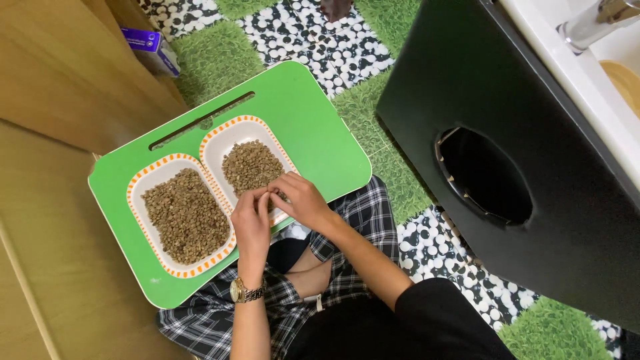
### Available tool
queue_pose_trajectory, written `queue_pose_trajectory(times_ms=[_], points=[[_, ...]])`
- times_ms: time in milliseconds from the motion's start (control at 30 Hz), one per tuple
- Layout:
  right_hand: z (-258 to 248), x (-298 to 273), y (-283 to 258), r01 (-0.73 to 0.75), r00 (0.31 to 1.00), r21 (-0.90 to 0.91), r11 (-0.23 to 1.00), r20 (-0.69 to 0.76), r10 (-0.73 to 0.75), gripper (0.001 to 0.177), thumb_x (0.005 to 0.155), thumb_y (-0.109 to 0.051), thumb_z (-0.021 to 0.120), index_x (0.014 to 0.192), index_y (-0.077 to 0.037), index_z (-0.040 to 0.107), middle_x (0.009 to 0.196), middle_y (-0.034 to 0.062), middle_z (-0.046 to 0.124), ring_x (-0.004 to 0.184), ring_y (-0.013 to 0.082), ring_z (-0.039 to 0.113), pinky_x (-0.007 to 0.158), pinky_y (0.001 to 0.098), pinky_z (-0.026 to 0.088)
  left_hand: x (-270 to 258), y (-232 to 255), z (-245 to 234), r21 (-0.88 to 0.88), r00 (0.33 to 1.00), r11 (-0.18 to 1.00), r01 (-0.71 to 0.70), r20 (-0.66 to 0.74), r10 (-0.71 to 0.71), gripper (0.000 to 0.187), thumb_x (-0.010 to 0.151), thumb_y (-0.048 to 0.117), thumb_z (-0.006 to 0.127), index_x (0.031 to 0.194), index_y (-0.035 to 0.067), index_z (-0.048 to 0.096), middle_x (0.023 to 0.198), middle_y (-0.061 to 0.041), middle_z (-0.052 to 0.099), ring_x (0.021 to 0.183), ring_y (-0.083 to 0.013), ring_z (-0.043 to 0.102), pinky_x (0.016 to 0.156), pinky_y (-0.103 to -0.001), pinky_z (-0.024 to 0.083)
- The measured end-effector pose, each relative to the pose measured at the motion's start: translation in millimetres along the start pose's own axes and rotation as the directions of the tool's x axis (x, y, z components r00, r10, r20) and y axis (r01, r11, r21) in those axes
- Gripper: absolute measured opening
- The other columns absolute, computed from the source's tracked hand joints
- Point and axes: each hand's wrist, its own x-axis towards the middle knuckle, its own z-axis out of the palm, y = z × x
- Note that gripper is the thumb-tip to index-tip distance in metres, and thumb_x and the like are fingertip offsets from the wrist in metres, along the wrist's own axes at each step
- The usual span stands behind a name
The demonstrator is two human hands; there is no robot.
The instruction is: The person sorts green coffee beans by hand, picking up debris from a bowl of beans and transferring it to a separate bowl.
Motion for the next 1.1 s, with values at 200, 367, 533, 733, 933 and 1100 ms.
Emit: queue_pose_trajectory(times_ms=[200,367,533,733,933,1100], points=[[14.9,-11.9,33.9,0.027,1.000,-0.045,0.999,0.011,-0.026,0.010,0.088,0.000,0.074,0.095,-0.007,0.072,0.083,0.0073,0.067,0.078,0.0264,0.067,0.075,0.0369,0.056,4.9,5.3,4.4,0.076,0.999,0.996,-0.035,0.034,0.032,0.015,0.106,0.009,0.061,0.097,0.000,0.070,0.083,-0.013,0.068,0.079,-0.0332,0.070,0.072,-0.039,0.057],[-1.4,-8.3,27.2,0.036,0.999,-0.049,0.998,0.033,-0.034,0.014,0.086,-0.003,0.077,0.096,-0.011,0.071,0.085,0.0036,0.068,0.081,0.0254,0.067,0.077,0.0364,0.056,6.3,2.0,5.9,0.141,0.999,0.989,-0.041,0.035,0.036,0.017,0.102,0.017,0.067,0.090,0.004,0.066,0.078,-0.014,0.067,0.080,-0.0349,0.070,0.071,-0.042,0.056],[-10.0,-13.0,31.4,-0.004,0.998,-0.023,1.000,0.058,0.006,0.014,0.087,-0.002,0.077,0.096,-0.010,0.071,0.086,0.0036,0.069,0.082,0.0258,0.066,0.078,0.0369,0.055,11.0,-13.9,18.5,0.122,1.000,0.993,-0.006,0.015,0.004,0.025,0.102,0.020,0.069,0.083,0.005,0.061,0.068,-0.010,0.061,0.071,-0.0307,0.069,0.067,-0.035,0.055],[-23.3,-14.7,22.4,-0.049,0.986,-0.046,0.998,0.159,0.056,0.013,0.093,-0.002,0.076,0.102,-0.009,0.070,0.097,0.0091,0.071,0.093,0.0332,0.067,0.085,0.0444,0.053,-6.6,-65.8,46.2,0.218,0.975,0.953,-0.212,-0.013,0.220,0.019,0.104,0.022,0.059,0.102,0.007,0.071,0.095,-0.013,0.069,0.101,-0.0337,0.070,0.090,-0.039,0.056],[-13.5,-9.8,22.3,0.002,0.980,-0.128,0.992,0.198,0.024,0.015,0.095,-0.001,0.077,0.105,-0.010,0.069,0.101,0.0058,0.070,0.094,0.0314,0.064,0.086,0.0430,0.051,-18.3,-54.6,-10.0,0.157,0.954,0.949,-0.275,-0.079,0.290,0.011,0.104,0.018,0.060,0.101,0.009,0.065,0.085,-0.001,0.055,0.091,-0.0292,0.066,0.082,-0.035,0.056],[6.7,3.4,9.5,0.044,0.980,-0.059,0.997,0.194,-0.032,0.009,0.099,-0.002,0.076,0.100,-0.008,0.070,0.095,0.0046,0.070,0.088,0.0301,0.064,0.080,0.0415,0.052,-28.0,-114.3,-57.3,0.300,0.965,0.946,-0.123,-0.185,0.184,0.009,0.104,0.018,0.061,0.105,0.011,0.068,0.092,-0.007,0.064,0.097,-0.0265,0.065,0.089,-0.035,0.055]])
